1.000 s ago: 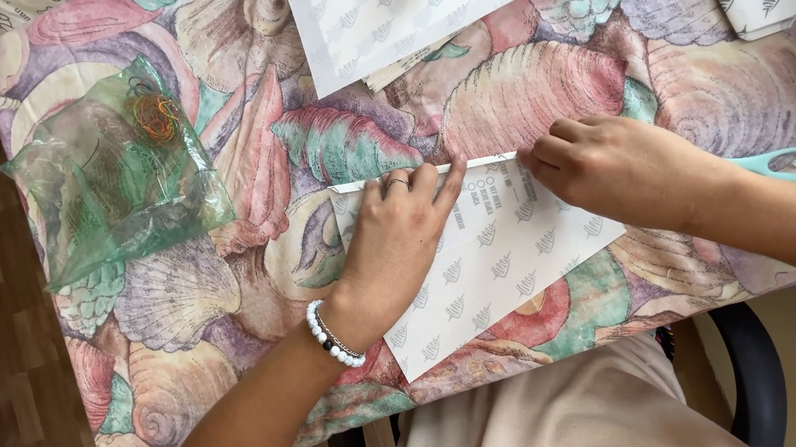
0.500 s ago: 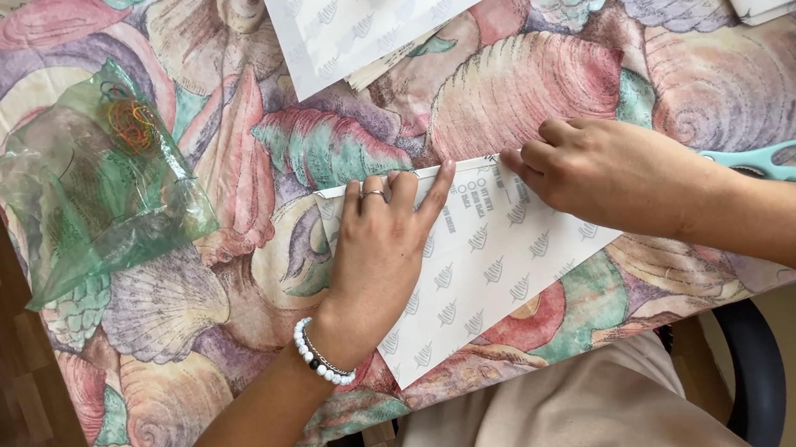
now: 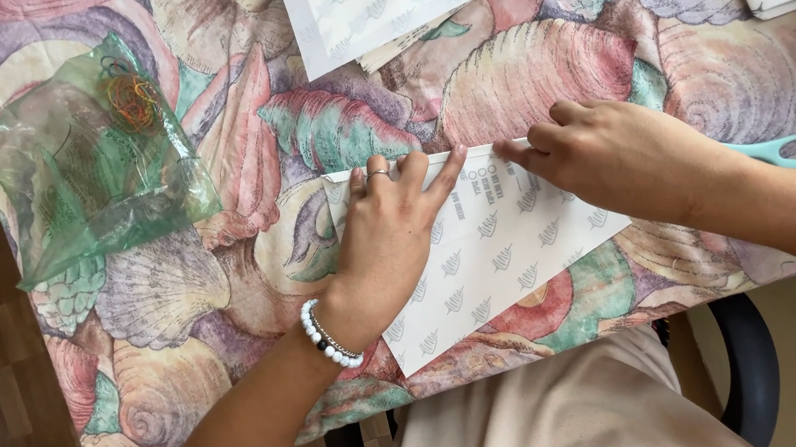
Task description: Manually folding printed paper sheets into bags and stacking them on a table.
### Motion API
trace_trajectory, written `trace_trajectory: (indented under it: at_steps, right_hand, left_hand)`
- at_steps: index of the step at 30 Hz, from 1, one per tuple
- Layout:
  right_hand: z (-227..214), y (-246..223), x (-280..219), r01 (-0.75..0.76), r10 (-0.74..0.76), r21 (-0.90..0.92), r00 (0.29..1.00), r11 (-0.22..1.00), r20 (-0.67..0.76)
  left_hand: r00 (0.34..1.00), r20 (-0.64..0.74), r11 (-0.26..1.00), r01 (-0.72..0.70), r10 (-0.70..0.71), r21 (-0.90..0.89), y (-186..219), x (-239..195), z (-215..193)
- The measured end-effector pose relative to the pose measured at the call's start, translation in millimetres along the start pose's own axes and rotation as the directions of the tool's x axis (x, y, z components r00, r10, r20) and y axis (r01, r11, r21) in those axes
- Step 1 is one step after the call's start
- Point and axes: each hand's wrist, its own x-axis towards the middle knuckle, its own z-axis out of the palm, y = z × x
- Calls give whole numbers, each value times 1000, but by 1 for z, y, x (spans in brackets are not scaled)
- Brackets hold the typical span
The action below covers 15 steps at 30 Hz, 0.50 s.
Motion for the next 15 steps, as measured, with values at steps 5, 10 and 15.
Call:
trace_trajectory:
  at_steps: [5, 10, 15]
  right_hand:
    - [9, -2, -3, -24, 19, -66, 997, 998, -74]
    - [15, 6, -14, -25, 30, 30, 988, 999, -152]
    - [25, 12, -39, -170, 193, 268, 979, 948, -63]
  left_hand:
    - [999, 43, 997, 14, -18, 82, 7, 4, 2]
    - [1000, 11, 999, 9, -10, 49, 8, 7, 8]
    - [998, 48, 998, 25, -28, 63, 11, 6, 9]
